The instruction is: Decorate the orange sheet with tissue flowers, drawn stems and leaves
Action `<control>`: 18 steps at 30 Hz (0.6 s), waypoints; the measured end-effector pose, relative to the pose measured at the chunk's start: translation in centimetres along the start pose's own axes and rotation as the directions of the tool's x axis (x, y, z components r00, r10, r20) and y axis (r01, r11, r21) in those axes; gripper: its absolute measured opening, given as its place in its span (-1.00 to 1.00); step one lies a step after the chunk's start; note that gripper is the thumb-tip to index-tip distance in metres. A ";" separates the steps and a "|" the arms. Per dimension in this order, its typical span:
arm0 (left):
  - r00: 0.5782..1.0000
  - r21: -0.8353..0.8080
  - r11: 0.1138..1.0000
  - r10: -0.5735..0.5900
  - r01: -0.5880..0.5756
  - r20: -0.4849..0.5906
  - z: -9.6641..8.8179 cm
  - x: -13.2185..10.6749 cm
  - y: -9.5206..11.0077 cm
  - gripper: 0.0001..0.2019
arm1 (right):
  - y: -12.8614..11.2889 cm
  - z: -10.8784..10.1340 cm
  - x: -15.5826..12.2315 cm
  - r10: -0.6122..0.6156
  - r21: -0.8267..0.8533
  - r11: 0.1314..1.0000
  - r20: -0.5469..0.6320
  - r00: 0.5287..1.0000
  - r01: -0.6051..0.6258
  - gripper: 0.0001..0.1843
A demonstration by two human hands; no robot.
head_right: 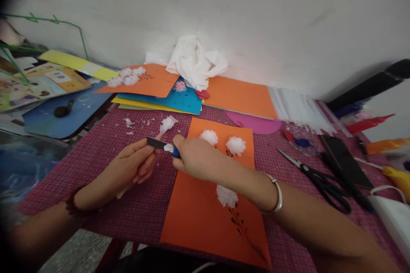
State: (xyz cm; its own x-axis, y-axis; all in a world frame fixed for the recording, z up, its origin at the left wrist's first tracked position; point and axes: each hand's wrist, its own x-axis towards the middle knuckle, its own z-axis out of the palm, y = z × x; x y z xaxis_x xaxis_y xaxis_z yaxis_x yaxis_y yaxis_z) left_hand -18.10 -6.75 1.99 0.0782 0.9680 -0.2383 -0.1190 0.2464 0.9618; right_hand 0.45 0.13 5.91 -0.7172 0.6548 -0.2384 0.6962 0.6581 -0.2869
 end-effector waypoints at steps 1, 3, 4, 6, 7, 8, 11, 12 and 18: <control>1.000 0.012 1.000 -0.001 0.001 -0.003 0.0 0.0 -0.1 -0.76 | -0.2 0.2 0.0 -0.001 -0.007 1.000 0.001 1.000 0.001 -0.78; 1.000 0.054 0.999 -0.006 0.007 -0.014 0.0 -0.1 -0.2 -0.75 | 0.0 0.4 0.3 0.002 -0.019 1.000 -0.011 1.000 -0.002 -0.78; 1.000 0.076 0.997 -0.006 0.008 -0.021 0.0 -0.2 -0.2 -0.75 | 0.4 0.4 0.5 -0.001 -0.021 1.000 -0.017 1.000 0.001 -0.79; 1.000 0.106 0.994 -0.004 0.007 -0.024 0.1 -0.4 -0.1 -0.74 | 1.7 0.4 1.1 0.013 -0.010 1.000 -0.041 0.999 -0.013 -0.82; 1.000 0.117 0.993 -0.002 0.004 -0.017 0.1 -0.5 0.0 -0.73 | 2.5 0.3 1.4 0.037 0.001 0.999 -0.064 0.997 -0.037 -0.83; 1.000 0.123 0.992 0.001 -0.001 -0.005 0.2 -0.6 0.1 -0.72 | 3.2 0.2 1.6 0.066 0.012 0.998 -0.094 0.993 -0.065 -0.85; 1.000 0.117 0.993 0.017 -0.019 0.015 0.2 -0.8 0.4 -0.70 | 4.3 -0.2 1.7 0.141 0.022 0.990 -0.170 0.975 -0.139 -0.90; 1.000 0.112 0.993 0.024 -0.025 0.005 0.2 -0.7 0.5 -0.70 | 4.1 -0.3 1.5 0.142 0.012 0.990 -0.173 0.975 -0.142 -0.90; 0.999 0.141 0.990 0.018 -0.011 -0.050 0.1 -0.4 0.6 -0.73 | 0.0 0.3 0.2 0.017 0.013 1.000 -0.032 0.999 -0.017 -0.83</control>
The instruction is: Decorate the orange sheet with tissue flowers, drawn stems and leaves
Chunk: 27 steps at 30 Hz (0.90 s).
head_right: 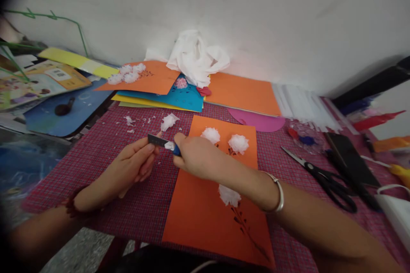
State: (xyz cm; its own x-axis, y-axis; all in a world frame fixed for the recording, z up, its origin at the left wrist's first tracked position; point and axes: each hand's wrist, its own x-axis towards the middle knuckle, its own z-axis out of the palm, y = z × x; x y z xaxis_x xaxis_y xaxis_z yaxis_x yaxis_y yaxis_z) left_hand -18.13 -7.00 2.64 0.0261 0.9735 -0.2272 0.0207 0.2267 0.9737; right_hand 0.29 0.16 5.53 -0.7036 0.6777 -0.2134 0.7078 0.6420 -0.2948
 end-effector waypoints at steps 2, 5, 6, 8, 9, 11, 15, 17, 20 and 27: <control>1.000 0.002 1.000 -0.012 0.012 0.007 0.0 -0.2 0.0 -0.74 | -0.5 0.2 0.1 -0.023 0.003 1.000 0.001 1.000 0.023 -0.81; 1.000 0.006 1.000 -0.011 0.011 0.022 -0.1 -0.6 -0.1 -0.74 | -0.1 0.2 0.4 -0.029 -0.020 0.999 -0.010 1.000 0.029 -0.80; 0.999 0.007 1.000 -0.012 0.011 0.031 -0.1 -0.7 -0.1 -0.74 | 0.1 0.1 0.4 -0.029 -0.030 0.999 -0.009 1.000 0.029 -0.80; 0.999 0.003 1.000 -0.012 0.012 0.045 -0.1 -0.8 -0.2 -0.73 | 0.5 0.1 0.4 -0.032 -0.049 0.998 -0.007 0.999 0.031 -0.80; 0.999 0.001 1.000 -0.013 0.013 0.047 -0.1 -0.8 -0.2 -0.73 | 0.7 0.1 0.4 -0.033 -0.058 0.998 -0.009 0.999 0.033 -0.80; 0.999 0.003 1.000 -0.012 0.012 0.042 -0.1 -0.7 -0.3 -0.72 | 0.8 0.1 0.5 -0.043 -0.069 0.997 -0.017 0.999 0.042 -0.80; 1.000 0.015 1.000 0.004 -0.004 0.027 -0.1 -0.5 -0.3 -0.71 | 1.4 0.1 1.1 -0.068 -0.070 0.995 -0.032 0.997 0.066 -0.79; 0.999 0.031 0.999 0.022 -0.023 0.029 -0.1 -0.6 -0.3 -0.70 | 2.3 -0.2 1.3 -0.026 -0.067 0.997 -0.048 0.999 0.023 -0.80; 0.997 0.027 0.998 0.051 -0.052 0.054 -0.2 -0.8 -0.3 -0.69 | 4.1 -0.8 1.2 0.092 -0.053 0.994 -0.100 0.991 -0.097 -0.83; 0.998 -0.049 0.999 0.022 -0.019 0.057 0.1 -0.3 -0.4 -0.71 | 1.6 -0.2 -0.4 0.026 -0.075 0.997 -0.053 0.998 -0.030 -0.82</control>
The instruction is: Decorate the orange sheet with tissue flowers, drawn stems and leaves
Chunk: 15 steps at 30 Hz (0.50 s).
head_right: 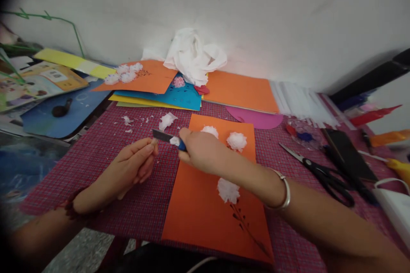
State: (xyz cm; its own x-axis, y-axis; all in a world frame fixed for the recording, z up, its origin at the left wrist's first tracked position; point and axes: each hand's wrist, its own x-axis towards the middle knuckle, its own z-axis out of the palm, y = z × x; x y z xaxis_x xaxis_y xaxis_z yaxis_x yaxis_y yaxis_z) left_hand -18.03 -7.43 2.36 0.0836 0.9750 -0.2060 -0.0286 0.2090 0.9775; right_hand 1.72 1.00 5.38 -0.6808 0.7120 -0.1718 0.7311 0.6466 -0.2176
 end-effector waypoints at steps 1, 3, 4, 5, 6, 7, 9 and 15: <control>1.000 -0.020 1.000 -0.012 0.012 0.002 0.1 0.1 -0.1 -0.71 | -0.7 0.1 -0.1 -0.034 0.017 0.999 0.014 0.999 0.034 -0.82; 0.999 -0.070 0.997 -0.036 0.036 -0.004 0.1 0.1 -0.2 -0.73 | -1.7 0.3 -0.1 -0.074 0.037 0.997 0.031 0.997 0.073 -0.81; 0.999 -0.105 0.993 -0.047 0.047 -0.004 0.1 0.1 -0.2 -0.74 | -2.0 0.3 -0.1 -0.078 0.039 0.996 0.033 0.996 0.077 -0.81; 0.998 -0.148 0.987 -0.060 0.060 0.007 0.1 0.1 -0.1 -0.75 | -2.0 0.4 0.0 -0.078 0.041 0.996 0.032 0.996 0.076 -0.80; 0.997 -0.201 0.977 -0.069 0.074 0.030 0.1 0.1 -0.1 -0.76 | -1.9 0.4 0.0 -0.076 0.043 0.996 0.028 0.997 0.075 -0.80; 0.995 -0.256 0.962 -0.080 0.094 0.066 0.0 0.1 0.0 -0.77 | -1.7 0.5 0.1 -0.075 0.045 0.996 0.025 0.997 0.073 -0.80; 0.984 -0.357 0.922 -0.106 0.150 0.141 -0.1 0.1 0.3 -0.78 | -1.0 0.5 0.4 -0.078 0.045 0.996 0.013 0.997 0.078 -0.81; 0.958 -0.505 0.835 -0.084 0.217 0.274 -0.6 -0.3 0.6 -0.74 | 2.5 -0.1 1.6 0.071 0.066 0.996 -0.094 0.993 -0.065 -0.89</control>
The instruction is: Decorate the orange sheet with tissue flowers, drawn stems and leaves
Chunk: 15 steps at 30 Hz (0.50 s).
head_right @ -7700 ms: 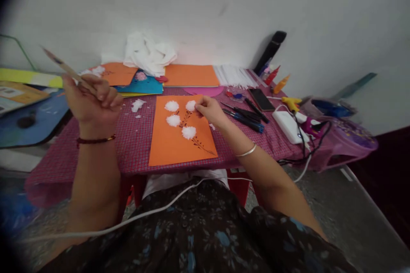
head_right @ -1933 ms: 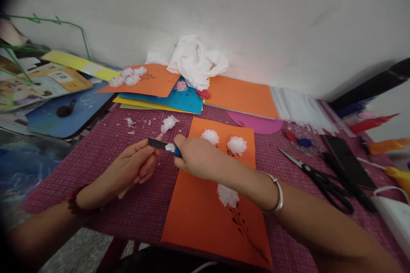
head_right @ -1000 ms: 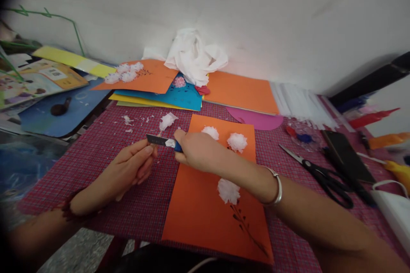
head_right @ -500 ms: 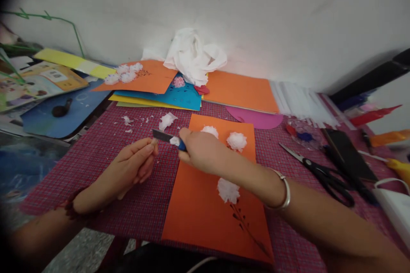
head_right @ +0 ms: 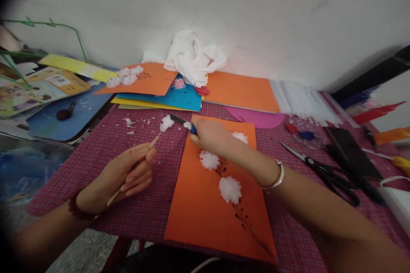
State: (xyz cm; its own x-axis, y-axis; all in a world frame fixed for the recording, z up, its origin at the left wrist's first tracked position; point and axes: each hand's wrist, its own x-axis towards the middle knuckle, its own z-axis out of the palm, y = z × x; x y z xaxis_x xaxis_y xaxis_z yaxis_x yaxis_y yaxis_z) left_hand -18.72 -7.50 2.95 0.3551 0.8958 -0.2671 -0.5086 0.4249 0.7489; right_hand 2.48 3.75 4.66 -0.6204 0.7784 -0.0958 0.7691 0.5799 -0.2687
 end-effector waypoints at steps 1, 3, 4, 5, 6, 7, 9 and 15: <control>1.000 -0.001 1.000 0.012 -0.012 -0.005 -0.1 0.0 0.0 -0.73 | 0.2 -0.2 0.0 0.024 -0.001 1.000 -0.019 1.000 -0.024 -0.91; 0.998 0.010 0.999 0.047 -0.046 -0.048 -0.2 0.1 0.1 -0.69 | -0.2 -0.6 -0.3 0.025 -0.008 1.000 -0.028 0.999 -0.026 -0.91; 0.996 0.020 0.998 0.060 -0.059 -0.072 -0.2 0.3 0.2 -0.68 | -0.8 -0.8 -0.6 0.012 -0.014 1.000 -0.017 1.000 -0.012 -0.90; 0.994 0.028 0.998 0.066 -0.064 -0.089 -0.2 0.4 0.2 -0.67 | -1.6 -0.8 -1.0 -0.008 -0.017 1.000 0.004 1.000 0.008 -0.89; 0.993 0.035 0.998 0.064 -0.061 -0.100 -0.1 0.5 0.3 -0.66 | -2.4 -0.8 -1.3 -0.036 -0.014 0.999 0.030 0.999 0.036 -0.88; 0.992 0.042 0.998 0.058 -0.054 -0.108 0.0 0.7 0.3 -0.65 | -3.2 -0.7 -1.5 -0.069 -0.010 0.998 0.056 0.996 0.069 -0.87; 0.992 0.052 0.998 0.045 -0.039 -0.119 0.1 0.8 0.1 -0.64 | -4.5 -0.3 -1.8 -0.132 -0.003 0.991 0.092 0.987 0.133 -0.86; 0.997 0.004 1.000 -0.019 0.019 -0.071 0.0 0.8 -0.3 -0.62 | -4.8 0.7 -1.2 -0.187 -0.049 0.980 0.086 0.979 0.191 -0.83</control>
State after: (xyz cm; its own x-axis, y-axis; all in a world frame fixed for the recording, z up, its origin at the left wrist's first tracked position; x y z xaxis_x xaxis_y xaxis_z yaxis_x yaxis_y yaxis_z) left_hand -18.33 -6.92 2.51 0.3083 0.8947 -0.3233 -0.4989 0.4414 0.7458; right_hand -0.55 -0.11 5.40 -0.7639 0.6329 -0.1260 0.6428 0.7291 -0.2349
